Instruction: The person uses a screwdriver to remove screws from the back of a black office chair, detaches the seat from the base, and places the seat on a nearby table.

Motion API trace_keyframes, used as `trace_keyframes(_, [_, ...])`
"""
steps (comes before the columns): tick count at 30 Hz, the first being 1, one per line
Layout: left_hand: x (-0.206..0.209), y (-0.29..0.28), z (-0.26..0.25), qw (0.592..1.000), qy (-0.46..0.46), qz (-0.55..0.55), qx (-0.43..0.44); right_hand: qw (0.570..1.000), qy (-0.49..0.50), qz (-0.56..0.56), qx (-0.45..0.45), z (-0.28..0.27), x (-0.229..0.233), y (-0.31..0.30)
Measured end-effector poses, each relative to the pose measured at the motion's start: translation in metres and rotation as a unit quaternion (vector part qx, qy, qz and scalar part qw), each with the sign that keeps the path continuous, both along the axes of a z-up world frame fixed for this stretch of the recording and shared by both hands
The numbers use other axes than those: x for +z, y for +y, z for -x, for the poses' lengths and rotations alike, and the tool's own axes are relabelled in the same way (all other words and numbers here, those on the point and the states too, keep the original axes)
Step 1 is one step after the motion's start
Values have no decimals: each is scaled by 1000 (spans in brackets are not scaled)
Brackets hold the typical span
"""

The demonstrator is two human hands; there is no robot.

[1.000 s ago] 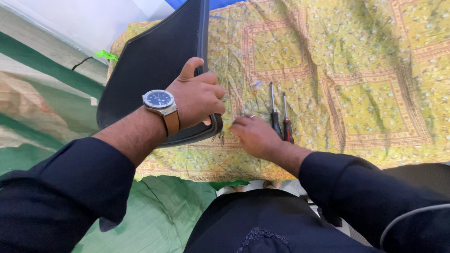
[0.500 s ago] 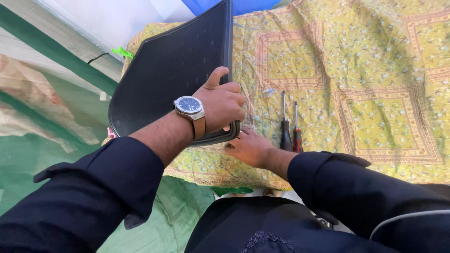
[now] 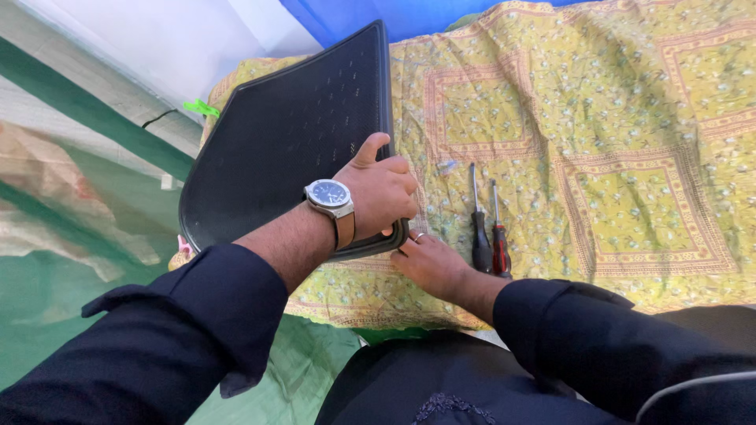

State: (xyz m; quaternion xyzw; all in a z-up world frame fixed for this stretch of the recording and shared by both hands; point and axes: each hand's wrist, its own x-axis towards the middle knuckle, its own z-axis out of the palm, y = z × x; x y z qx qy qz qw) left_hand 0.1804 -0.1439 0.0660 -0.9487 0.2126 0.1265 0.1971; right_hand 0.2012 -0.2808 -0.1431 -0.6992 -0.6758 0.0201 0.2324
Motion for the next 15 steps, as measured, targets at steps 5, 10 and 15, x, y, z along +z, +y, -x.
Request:
trace_keyframes(5, [-1, 0, 0, 1000, 10, -6, -8, 999, -12, 3, -42, 10, 7, -7])
trace_keyframes(10, [-6, -1, -1, 1000, 16, -2, -11, 997, -43, 3, -60, 12, 11, -13])
trace_keyframes(15, [-12, 0, -3, 999, 29, 4, -16, 997, -37, 5, -69, 16, 7, -18])
